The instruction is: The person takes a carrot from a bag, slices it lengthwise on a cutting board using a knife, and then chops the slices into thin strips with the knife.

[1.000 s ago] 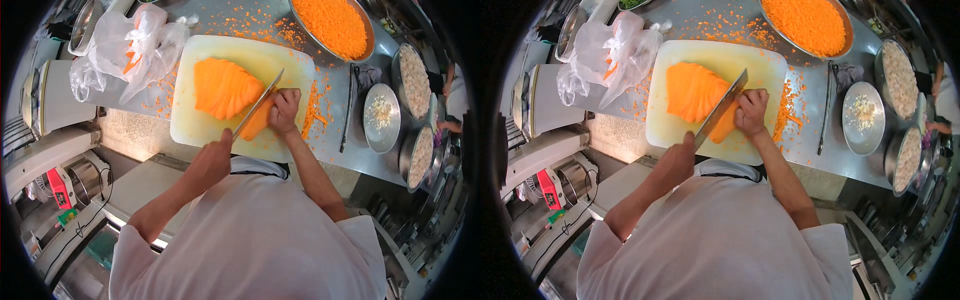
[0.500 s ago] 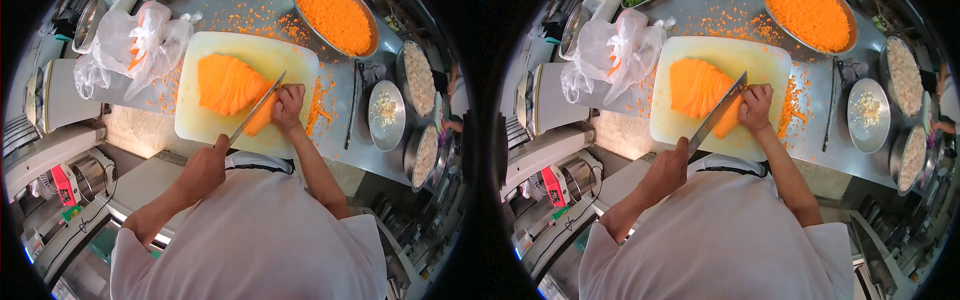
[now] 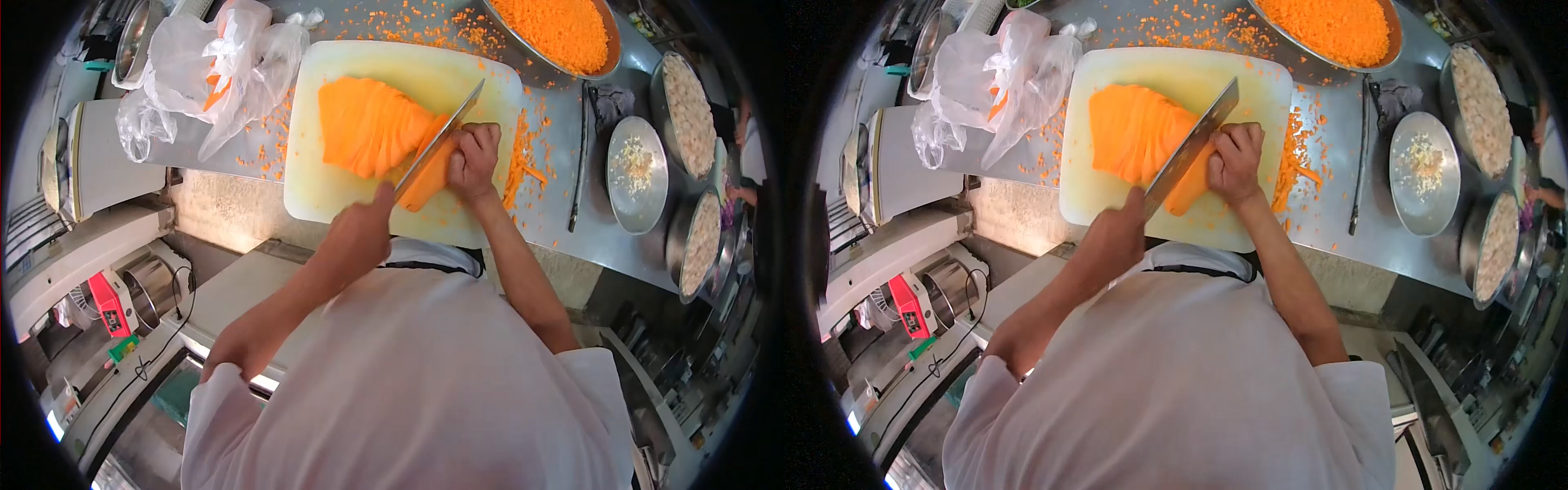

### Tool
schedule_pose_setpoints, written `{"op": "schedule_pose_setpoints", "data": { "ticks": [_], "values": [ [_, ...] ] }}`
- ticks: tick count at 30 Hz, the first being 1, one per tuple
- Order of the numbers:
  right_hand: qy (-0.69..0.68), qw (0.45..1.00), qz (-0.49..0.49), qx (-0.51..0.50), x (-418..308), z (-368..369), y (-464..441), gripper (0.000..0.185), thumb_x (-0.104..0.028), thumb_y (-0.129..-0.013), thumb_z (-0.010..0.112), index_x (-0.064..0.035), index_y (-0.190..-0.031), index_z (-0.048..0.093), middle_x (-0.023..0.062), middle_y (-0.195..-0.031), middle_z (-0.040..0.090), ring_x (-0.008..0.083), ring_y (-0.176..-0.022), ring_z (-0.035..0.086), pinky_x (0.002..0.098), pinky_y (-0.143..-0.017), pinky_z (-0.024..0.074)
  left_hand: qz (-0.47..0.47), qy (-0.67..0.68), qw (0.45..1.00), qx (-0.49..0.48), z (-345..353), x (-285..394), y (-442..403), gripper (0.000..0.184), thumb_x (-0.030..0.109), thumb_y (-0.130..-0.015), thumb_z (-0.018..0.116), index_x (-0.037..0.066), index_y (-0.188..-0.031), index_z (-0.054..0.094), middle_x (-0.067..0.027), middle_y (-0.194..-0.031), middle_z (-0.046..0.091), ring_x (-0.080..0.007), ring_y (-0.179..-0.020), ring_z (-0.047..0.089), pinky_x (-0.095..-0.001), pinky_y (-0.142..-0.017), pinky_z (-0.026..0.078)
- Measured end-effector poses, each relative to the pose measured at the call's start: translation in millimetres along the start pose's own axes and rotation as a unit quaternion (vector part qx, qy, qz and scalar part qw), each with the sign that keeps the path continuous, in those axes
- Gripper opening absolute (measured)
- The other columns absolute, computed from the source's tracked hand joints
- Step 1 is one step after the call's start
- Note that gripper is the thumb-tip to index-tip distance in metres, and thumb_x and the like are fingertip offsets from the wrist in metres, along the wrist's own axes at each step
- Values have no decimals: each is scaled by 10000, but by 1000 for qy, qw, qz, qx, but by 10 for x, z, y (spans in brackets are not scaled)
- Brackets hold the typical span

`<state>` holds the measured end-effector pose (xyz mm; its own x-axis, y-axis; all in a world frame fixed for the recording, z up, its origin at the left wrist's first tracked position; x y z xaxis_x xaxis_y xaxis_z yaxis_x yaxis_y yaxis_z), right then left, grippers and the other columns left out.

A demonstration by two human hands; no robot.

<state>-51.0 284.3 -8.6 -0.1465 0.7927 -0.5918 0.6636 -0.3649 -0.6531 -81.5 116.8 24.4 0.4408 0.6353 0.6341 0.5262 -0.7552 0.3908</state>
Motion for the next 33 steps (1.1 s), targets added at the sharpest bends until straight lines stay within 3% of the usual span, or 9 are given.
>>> {"op": "schedule_pose_setpoints", "data": {
  "ticks": [8, 15, 19, 22, 25, 27, 28, 31, 33],
  "values": [
    [-1, 1000, 4, 10, -8, -19, 3, 179, -29, -621, 527, -32, -785, 599, 97, -837, 555, 281, -795, 459, 394, -735, 389, -104, -6, 991, -84, 68, -107, 301, 306, -93, -765, 455, -41, -1048, 350, -260, -607, 553, -488, -619, 569, -560, -591, 441],
    [15, 1000, -7, 10, -10, -3, 11, 149, -27, -640, 524, -24, -775, 586, 112, -822, 544, 296, -802, 470, 402, -749, 405, 28, -30, 998, 38, 318, -71, -694, 319, -68, -735, 509, -34, -1034, 402, -274, -670, 588, -470, -661, 597, -557, -619, 466],
    [3, 1000, -5, 19, -3, -9, 32, 130, -29, -645, 523, -24, -764, 576, 113, -808, 538, 302, -809, 475, 401, -748, 407, 36, -27, 999, 20, 253, -125, -218, 323, -63, -736, 508, -33, -1039, 401, -265, -674, 594, -467, -662, 599, -551, -620, 470],
    [-3, 1000, 6, 31, 12, -50, 45, 149, -6, -644, 511, -19, -778, 575, 136, -830, 531, 310, -820, 477, 399, -745, 409, -22, -58, 998, -8, 312, -328, 37, 328, -54, -736, 518, -33, -1041, 400, -260, -689, 602, -464, -679, 603, -539, -630, 475],
    [25, 997, 64, 43, 18, -117, 112, 228, 5, -681, 532, -18, -906, 567, 155, -868, 528, 322, -849, 486, 408, -789, 427, 7, -32, 999, 39, 358, -280, -92, 340, -43, -737, 531, -38, -1052, 403, -258, -694, 605, -460, -696, 607, -534, -631, 478],
    [13, 961, 263, 90, 276, -246, 289, 348, -11, -732, 587, -22, -1073, 518, 144, -895, 535, 308, -908, 504, 403, -851, 435, 0, -40, 999, 22, 340, -250, -317, 351, -35, -741, 536, -43, -1068, 408, -255, -693, 606, -457, -701, 610, -538, -633, 478],
    [13, 963, 256, 86, 223, -258, 267, 348, -11, -732, 587, -22, -1073, 518, 144, -895, 535, 308, -908, 504, 403, -851, 435, 0, -36, 999, 29, 324, -272, -322, 351, -35, -741, 536, -43, -1068, 408, -255, -693, 606, -457, -701, 610, -538, -633, 478],
    [-121, 896, 426, -29, 374, 25, 435, 531, -84, -697, 723, -19, -1165, 483, 123, -1027, 522, 242, -952, 519, 358, -833, 457, 2, -12, 999, 39, 257, -386, -256, 342, -30, -742, 540, -40, -1060, 412, -256, -683, 601, -457, -696, 609, -546, -638, 476],
    [-137, 879, 456, -12, 415, 13, 453, 545, -88, -680, 737, -21, -1160, 489, 129, -1048, 513, 239, -954, 524, 353, -824, 461, 5, 0, 999, 53, 209, -457, -115, 278, 3, -800, 540, -19, -1033, 390, -274, -667, 579, -475, -662, 586, -568, -628, 450]
  ]
}}
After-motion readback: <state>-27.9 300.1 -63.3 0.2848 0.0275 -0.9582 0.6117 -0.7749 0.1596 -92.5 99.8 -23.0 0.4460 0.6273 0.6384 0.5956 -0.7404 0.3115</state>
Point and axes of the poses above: each hand's wrist, its own y-axis away from the middle knuckle, its own z-axis out of the palm, x = y × z, the point moved 10 cm from there along -y, towards the middle knuckle
